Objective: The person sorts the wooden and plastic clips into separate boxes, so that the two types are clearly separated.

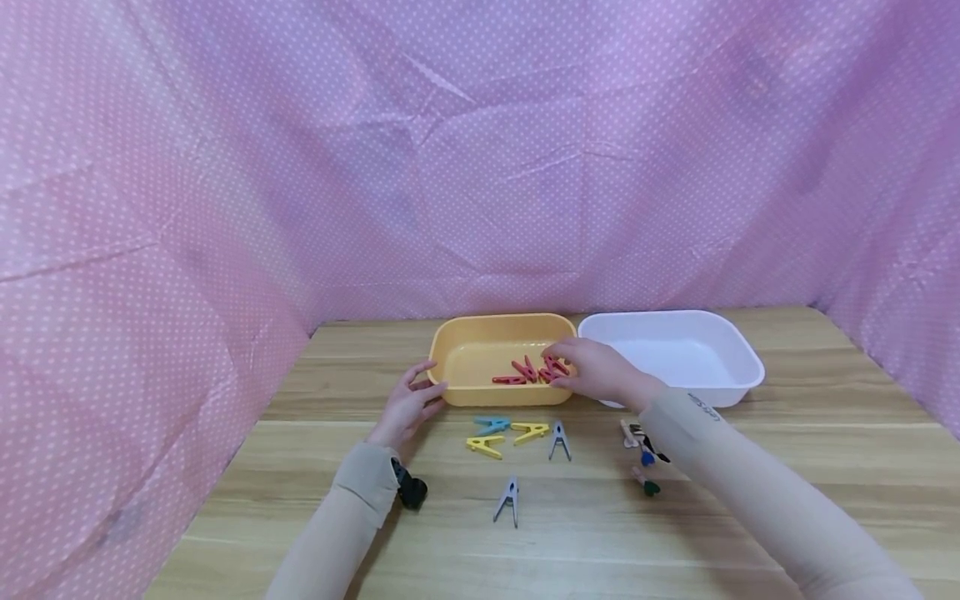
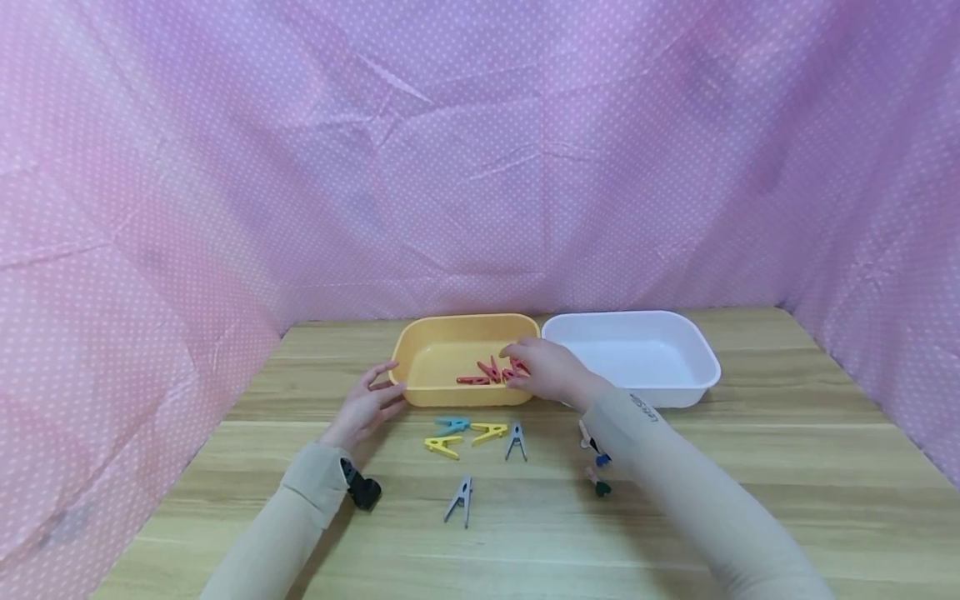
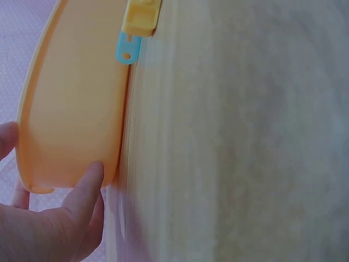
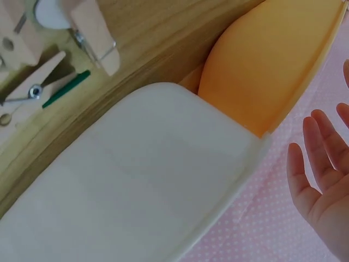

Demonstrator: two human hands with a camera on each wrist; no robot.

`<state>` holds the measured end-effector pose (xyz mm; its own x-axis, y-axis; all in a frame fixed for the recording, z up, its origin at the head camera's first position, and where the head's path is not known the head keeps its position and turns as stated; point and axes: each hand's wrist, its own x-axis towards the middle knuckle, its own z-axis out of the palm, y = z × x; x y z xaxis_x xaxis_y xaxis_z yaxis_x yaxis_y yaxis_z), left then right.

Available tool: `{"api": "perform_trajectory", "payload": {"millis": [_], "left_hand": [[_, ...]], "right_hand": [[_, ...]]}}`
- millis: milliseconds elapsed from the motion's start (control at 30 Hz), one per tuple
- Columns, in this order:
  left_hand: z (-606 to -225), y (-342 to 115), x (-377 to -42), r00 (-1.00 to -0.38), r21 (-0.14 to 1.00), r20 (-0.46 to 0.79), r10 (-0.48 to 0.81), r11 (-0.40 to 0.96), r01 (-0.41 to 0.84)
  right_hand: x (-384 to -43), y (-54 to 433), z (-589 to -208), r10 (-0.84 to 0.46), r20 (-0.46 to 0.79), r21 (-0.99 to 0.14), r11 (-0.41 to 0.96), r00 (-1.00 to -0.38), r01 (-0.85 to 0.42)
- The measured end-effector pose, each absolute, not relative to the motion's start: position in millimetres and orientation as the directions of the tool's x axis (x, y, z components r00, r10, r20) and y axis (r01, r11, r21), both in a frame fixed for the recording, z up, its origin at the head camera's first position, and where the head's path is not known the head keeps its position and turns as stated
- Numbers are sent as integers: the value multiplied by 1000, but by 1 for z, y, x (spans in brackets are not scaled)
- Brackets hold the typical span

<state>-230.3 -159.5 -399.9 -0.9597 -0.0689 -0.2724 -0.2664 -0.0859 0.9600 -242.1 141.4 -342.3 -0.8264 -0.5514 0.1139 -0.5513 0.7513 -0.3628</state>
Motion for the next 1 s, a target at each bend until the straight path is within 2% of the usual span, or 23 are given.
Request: {"api": "perform_trajectory", "payload": {"millis": [567, 767, 1000], "left_hand": [[-399, -159, -230, -956, 959, -281, -86, -68, -276], [-399, -159, -229, -954, 957, -286, -91, -68, -281], [-399, -159, -231, -956, 957, -284, -79, -82, -277]], "right_hand": [[-227, 137, -335, -615, 159, -321, 707, -772, -630], [-221, 135, -336, -656, 184, -306, 669, -732, -677], [-212, 135, -338, -686, 164, -276, 658, -709, -701]]}}
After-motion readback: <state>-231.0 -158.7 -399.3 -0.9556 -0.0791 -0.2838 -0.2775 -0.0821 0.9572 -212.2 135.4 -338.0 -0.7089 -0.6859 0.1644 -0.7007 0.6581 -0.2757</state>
